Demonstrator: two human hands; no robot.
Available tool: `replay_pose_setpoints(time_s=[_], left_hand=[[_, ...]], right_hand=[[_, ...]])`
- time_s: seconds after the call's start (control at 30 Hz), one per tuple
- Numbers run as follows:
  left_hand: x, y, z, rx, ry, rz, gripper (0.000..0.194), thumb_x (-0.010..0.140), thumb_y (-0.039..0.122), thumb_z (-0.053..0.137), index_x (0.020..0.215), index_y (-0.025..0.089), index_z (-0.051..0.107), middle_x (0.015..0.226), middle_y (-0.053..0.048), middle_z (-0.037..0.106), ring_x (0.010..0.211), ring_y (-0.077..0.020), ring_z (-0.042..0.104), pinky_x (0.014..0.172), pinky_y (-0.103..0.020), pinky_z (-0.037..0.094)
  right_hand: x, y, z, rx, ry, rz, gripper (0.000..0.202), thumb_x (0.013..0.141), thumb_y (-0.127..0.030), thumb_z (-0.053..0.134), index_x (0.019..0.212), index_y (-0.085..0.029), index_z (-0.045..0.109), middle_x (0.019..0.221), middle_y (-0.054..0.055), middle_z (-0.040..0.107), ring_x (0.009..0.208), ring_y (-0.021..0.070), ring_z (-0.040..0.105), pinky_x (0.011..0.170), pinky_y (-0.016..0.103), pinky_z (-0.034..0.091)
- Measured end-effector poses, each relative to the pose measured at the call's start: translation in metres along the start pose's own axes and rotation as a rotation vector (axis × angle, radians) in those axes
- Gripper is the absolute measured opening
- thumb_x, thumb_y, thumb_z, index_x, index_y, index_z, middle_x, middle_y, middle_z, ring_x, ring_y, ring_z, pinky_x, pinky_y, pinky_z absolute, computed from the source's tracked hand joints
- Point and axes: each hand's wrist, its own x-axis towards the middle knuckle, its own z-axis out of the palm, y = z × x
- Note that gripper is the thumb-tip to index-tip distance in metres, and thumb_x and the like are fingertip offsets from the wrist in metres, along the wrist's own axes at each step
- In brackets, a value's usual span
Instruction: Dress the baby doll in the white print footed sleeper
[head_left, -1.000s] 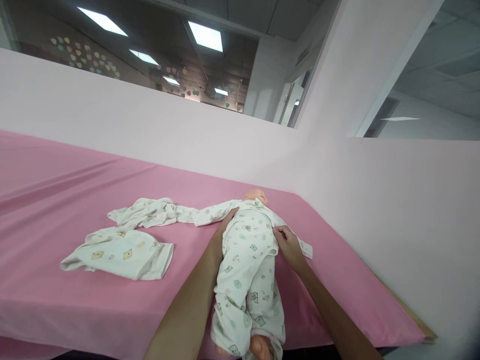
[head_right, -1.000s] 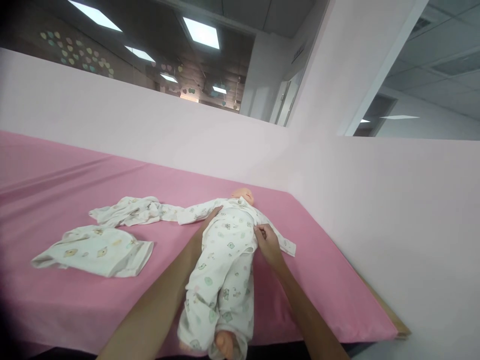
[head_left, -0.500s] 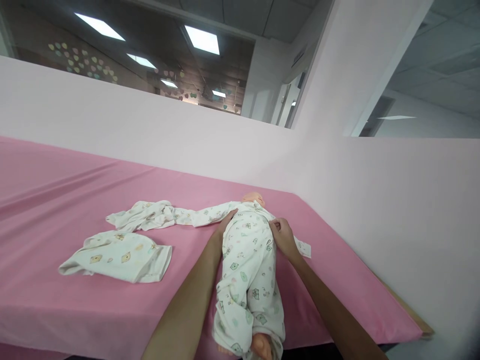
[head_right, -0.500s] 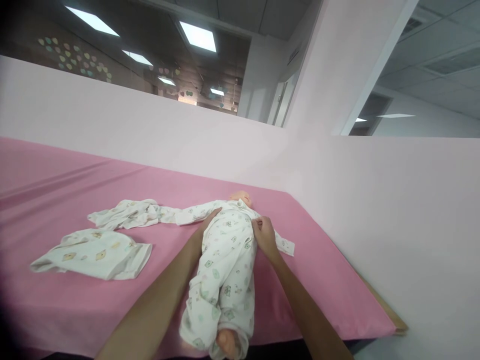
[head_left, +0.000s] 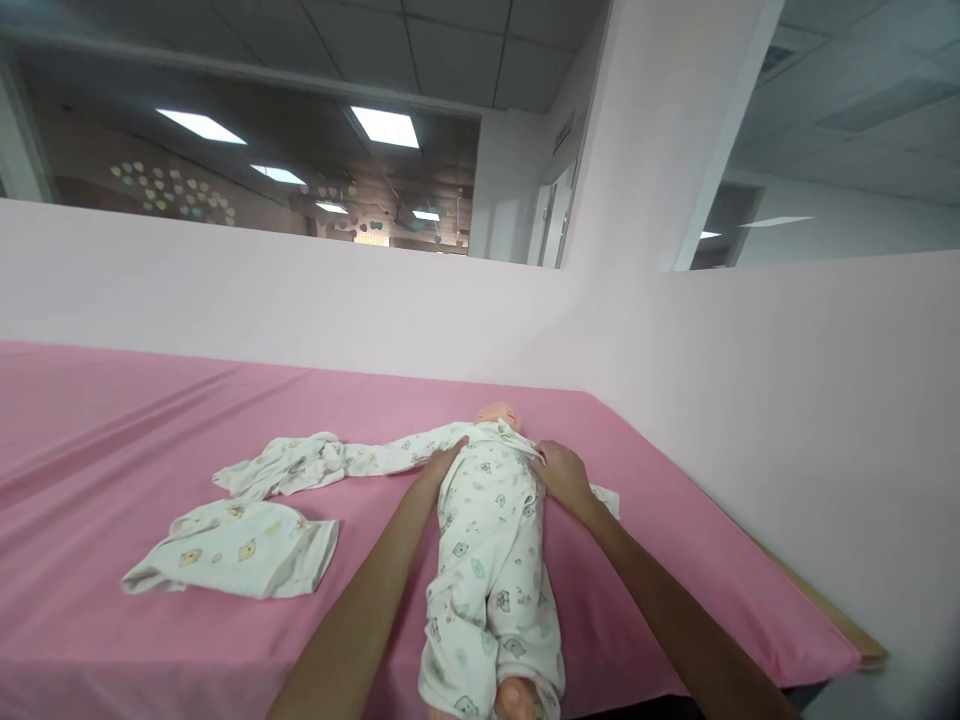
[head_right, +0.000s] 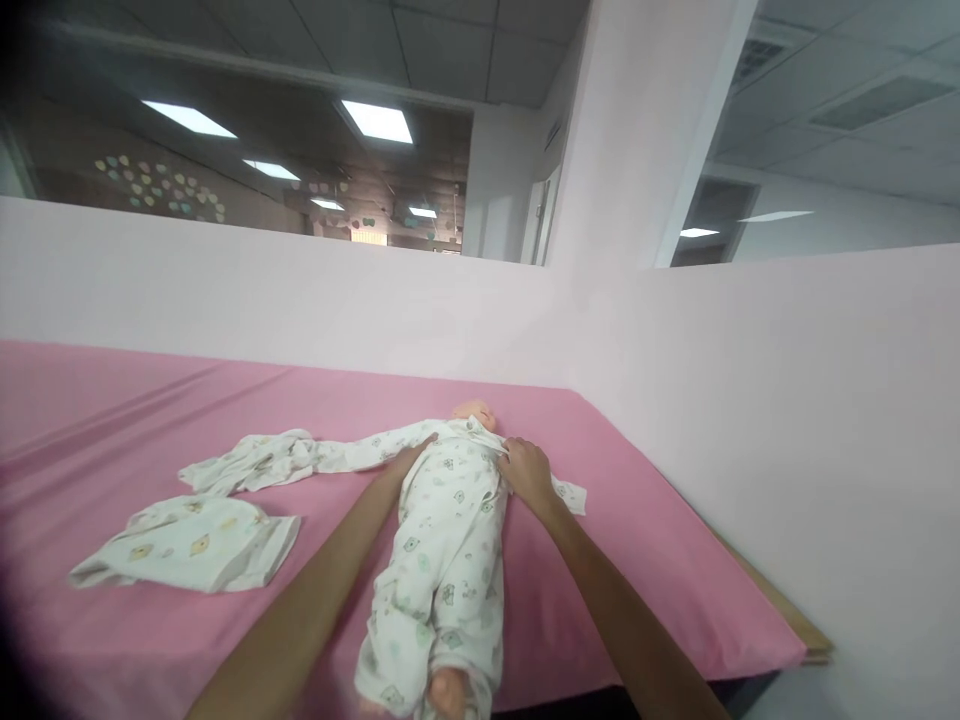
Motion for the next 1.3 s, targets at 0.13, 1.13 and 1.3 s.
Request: replay_pose_setpoints(time_s=[0.13, 1.13, 1.3], left_hand=[[0.01, 0.002, -0.019, 0.282, 0.174, 0.086, 0.028, 0.086, 0.04, 0.068, 0.102, 0.017, 0.067, 0.106, -0.013, 0.071, 0.108, -0.0327, 0.064, 0.093, -0.041, 0.046], [-0.072, -0.014, -0.035, 0.869, 0.172, 0.718, 0.015, 0.088, 0.011, 0.044, 0.09, 0.02, 0.055, 0.104, -0.014, 0.066, 0.106, -0.0297, 0.057, 0.102, -0.045, 0.04], [-0.061, -0.018, -0.03, 0.839, 0.255, 0.533, 0.018, 0.088, 0.013, 0.043, 0.102, 0.02, 0.052, 0.098, -0.009, 0.067, 0.089, -0.0248, 0.062, 0.076, -0.035, 0.047]], right_hand=[[0.003, -0.006, 0.001, 0.038, 0.047, 0.014, 0.024, 0.1, -0.038, 0.06, 0.107, -0.016, 0.066, 0.104, 0.004, 0.068, 0.09, 0.0162, 0.066, 0.083, 0.036, 0.057], [-0.087, 0.002, -0.006, 0.176, 0.194, -0.078, 0.022, 0.096, -0.039, 0.057, 0.086, -0.019, 0.059, 0.086, 0.002, 0.062, 0.083, 0.018, 0.057, 0.084, 0.037, 0.045], [-0.083, 0.002, 0.008, 0.129, 0.111, -0.013, 0.024, 0.098, -0.042, 0.057, 0.099, -0.018, 0.061, 0.093, 0.002, 0.064, 0.081, 0.0159, 0.059, 0.077, 0.033, 0.048]])
